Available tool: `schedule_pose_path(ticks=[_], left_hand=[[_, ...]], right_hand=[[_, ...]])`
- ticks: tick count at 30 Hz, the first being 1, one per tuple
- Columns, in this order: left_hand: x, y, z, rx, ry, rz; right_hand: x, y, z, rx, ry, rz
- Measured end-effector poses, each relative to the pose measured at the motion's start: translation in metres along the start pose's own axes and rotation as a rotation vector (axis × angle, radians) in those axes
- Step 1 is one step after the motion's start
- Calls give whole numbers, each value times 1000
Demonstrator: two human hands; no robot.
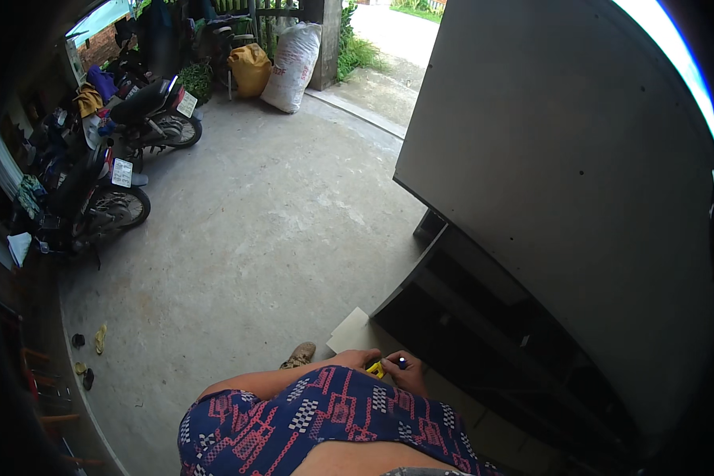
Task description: The person measures different sections and panels of wooden cabinets using a measuring tape and marks dimensions on the surfaces with a pen.
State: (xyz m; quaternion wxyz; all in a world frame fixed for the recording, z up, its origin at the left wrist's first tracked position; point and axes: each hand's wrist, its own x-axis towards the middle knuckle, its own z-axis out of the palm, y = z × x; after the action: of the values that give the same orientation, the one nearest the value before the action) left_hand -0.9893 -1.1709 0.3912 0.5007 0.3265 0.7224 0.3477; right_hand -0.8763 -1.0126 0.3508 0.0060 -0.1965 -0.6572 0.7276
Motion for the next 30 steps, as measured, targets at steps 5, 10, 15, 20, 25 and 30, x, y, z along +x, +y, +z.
schedule_pose_path(ticks=[5,10,15,20,25,30], left_hand=[[2,-16,-51,100,20,44],[-17,-44,-145,30,56,113],[-30,-79,-246,39,70,-64],[-25,-117,-319,135,83,-118],[-12,-156,-344,135,130,-78],[2,-134,-353,65,236,-41]], right_hand=[[35,-25,27,31,31,85],[108,-43,93,-7,59,30],[183,-102,153,258,45,185],[233,-152,182,450,120,195],[260,-205,182,249,113,10],[276,-261,163,-155,140,-189]])
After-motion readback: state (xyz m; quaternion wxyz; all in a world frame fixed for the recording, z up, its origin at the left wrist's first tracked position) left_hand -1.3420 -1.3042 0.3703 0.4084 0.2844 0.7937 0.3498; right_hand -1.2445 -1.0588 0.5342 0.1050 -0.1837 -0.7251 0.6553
